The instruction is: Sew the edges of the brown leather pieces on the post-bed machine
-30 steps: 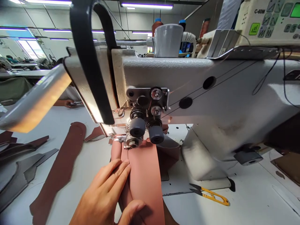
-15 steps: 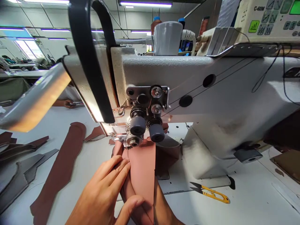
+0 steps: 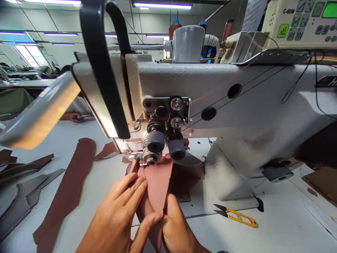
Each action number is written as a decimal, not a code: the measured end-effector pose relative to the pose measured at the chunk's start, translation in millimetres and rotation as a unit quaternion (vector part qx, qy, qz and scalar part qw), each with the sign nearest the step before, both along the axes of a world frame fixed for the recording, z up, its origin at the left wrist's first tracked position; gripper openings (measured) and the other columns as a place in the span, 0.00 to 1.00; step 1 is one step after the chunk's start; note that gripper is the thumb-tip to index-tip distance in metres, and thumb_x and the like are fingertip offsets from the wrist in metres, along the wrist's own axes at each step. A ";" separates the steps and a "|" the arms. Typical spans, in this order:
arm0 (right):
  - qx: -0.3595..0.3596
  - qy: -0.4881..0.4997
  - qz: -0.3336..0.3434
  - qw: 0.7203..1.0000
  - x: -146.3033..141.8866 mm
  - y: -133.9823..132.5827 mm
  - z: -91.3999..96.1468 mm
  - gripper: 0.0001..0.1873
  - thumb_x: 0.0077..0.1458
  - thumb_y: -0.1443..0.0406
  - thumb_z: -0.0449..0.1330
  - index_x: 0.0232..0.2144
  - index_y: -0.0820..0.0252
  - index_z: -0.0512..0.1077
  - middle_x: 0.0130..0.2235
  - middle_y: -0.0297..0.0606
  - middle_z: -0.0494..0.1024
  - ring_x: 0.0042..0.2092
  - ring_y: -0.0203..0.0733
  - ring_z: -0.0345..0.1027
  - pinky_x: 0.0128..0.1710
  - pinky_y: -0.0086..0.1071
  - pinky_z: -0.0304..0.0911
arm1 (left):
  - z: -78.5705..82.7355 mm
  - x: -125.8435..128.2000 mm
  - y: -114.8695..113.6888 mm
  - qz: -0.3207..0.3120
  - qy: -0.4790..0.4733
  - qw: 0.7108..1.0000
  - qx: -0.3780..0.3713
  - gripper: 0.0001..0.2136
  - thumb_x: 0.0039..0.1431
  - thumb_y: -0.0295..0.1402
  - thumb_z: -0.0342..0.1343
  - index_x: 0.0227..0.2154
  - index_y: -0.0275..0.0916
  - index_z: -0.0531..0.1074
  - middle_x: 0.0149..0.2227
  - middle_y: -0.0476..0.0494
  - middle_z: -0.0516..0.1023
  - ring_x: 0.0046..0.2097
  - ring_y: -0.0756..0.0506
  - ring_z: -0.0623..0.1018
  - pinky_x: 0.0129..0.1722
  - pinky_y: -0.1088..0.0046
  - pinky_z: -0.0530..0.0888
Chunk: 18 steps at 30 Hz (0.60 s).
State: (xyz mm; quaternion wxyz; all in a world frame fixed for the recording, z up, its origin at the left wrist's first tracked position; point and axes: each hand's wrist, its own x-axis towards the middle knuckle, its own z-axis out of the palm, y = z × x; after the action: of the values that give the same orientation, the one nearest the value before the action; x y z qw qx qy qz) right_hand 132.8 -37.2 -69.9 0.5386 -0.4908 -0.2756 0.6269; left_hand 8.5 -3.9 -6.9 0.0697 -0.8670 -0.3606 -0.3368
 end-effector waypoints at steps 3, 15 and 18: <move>-0.042 0.038 0.019 0.998 -1.8 1.1 4.4 0.23 0.36 0.60 0.68 0.34 0.61 0.65 0.24 0.31 0.70 0.22 0.31 0.59 0.20 0.24 0.55 | -0.5 1.3 1.4 -0.004 0.002 1.000 0.009 0.12 0.51 0.35 0.51 0.31 0.30 0.74 0.31 0.35 0.76 0.36 0.37 0.74 0.36 0.57 0.77; 0.055 0.094 0.110 0.988 -6.1 5.4 14.5 0.17 0.49 0.55 0.61 0.27 0.62 0.60 0.16 0.24 0.54 0.17 0.23 0.44 0.16 0.20 0.39 | -7.1 -2.8 7.1 -0.017 0.019 0.999 0.045 0.15 0.52 0.31 0.49 0.37 0.24 0.74 0.36 0.33 0.78 0.42 0.36 0.72 0.40 0.59 0.75; 0.100 0.115 0.143 0.978 -6.0 8.4 14.3 0.19 0.51 0.52 0.59 0.28 0.62 0.60 0.18 0.25 0.56 0.17 0.22 0.43 0.15 0.19 0.38 | -6.9 -2.5 8.0 -0.014 0.020 0.999 0.048 0.15 0.52 0.30 0.49 0.37 0.25 0.73 0.37 0.34 0.78 0.42 0.36 0.72 0.39 0.60 0.75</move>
State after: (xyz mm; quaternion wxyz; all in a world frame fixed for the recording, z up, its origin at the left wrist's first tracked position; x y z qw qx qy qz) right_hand 126.8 -28.8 -55.6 0.5177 -0.3145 -0.3404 0.7192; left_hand 5.9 4.1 -13.8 0.1137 -0.8740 -0.3308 -0.3373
